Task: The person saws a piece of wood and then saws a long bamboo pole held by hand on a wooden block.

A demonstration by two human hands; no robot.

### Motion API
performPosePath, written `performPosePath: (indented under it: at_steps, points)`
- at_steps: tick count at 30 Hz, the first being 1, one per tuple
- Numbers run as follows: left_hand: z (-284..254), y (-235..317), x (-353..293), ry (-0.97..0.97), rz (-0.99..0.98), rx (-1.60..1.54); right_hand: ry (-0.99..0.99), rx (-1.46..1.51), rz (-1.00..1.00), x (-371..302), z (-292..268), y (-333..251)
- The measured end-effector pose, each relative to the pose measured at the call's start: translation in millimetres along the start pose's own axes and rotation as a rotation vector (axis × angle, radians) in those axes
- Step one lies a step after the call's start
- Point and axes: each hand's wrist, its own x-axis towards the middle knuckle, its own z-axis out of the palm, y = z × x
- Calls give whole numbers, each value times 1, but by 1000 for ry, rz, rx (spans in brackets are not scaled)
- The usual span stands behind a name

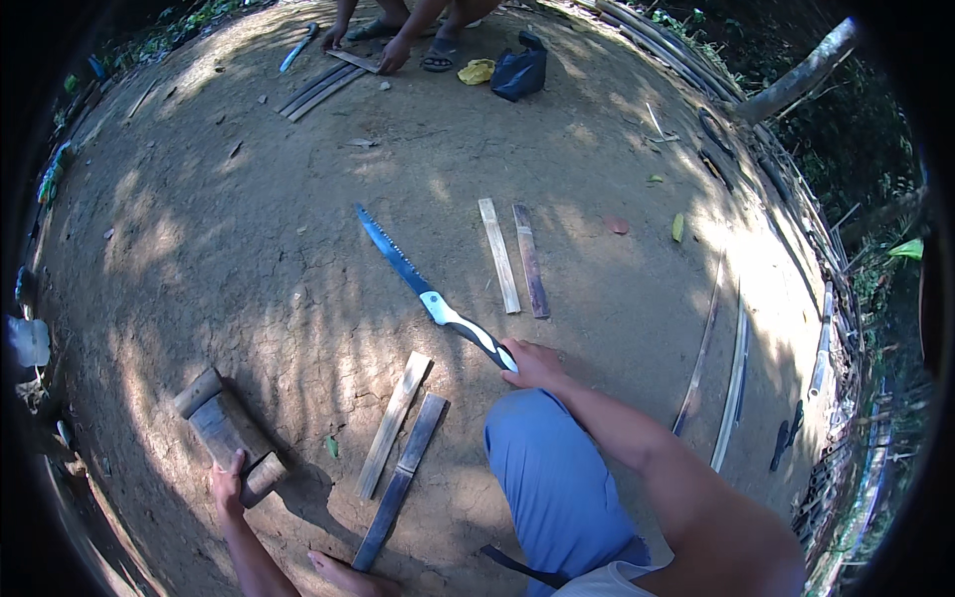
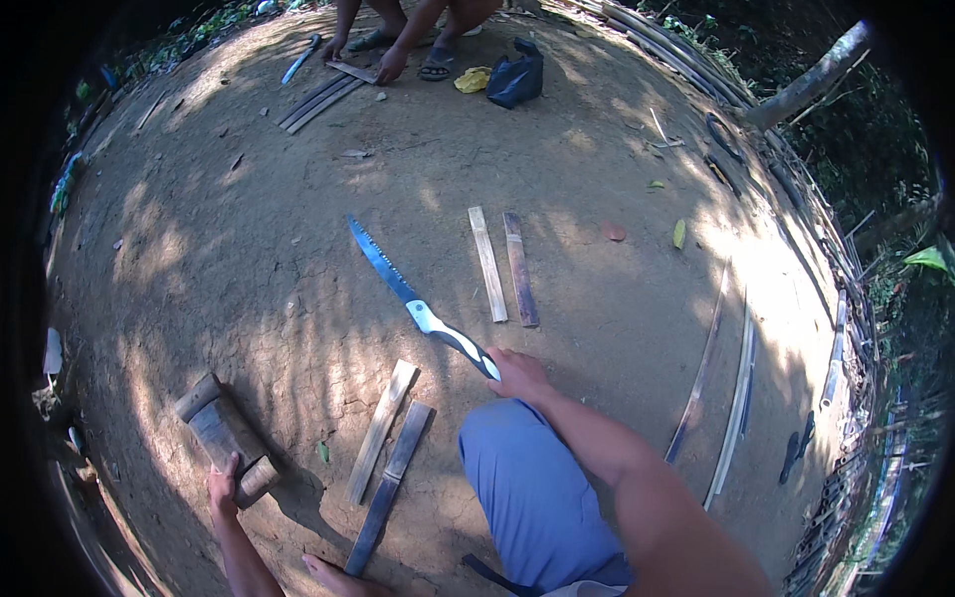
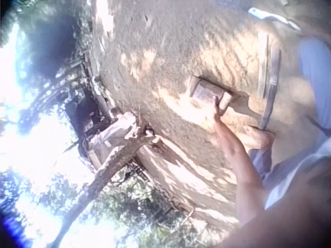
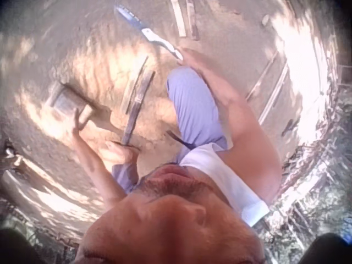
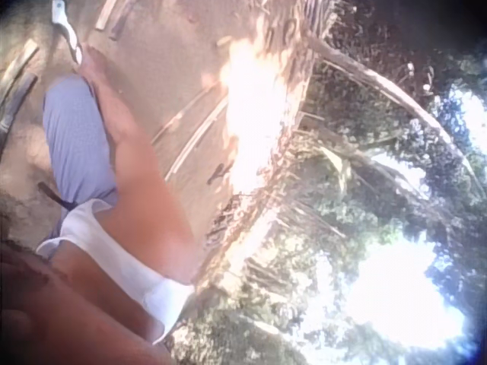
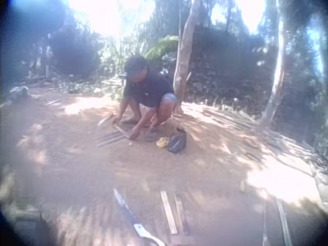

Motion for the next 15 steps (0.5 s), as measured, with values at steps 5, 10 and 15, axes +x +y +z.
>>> performPosePath:
  at_steps: [5, 10, 15]
  points:
    - [8, -70, -35, 257, -66, 26, 83, 143, 18, -13, -2, 15]
    - [5, -58, -44, 386, 37, 209, 245, 182, -30, -5, 8, 14]
    - [79, 42, -59, 600, -299, 851, 202, 243, 17, -6, 29, 11]
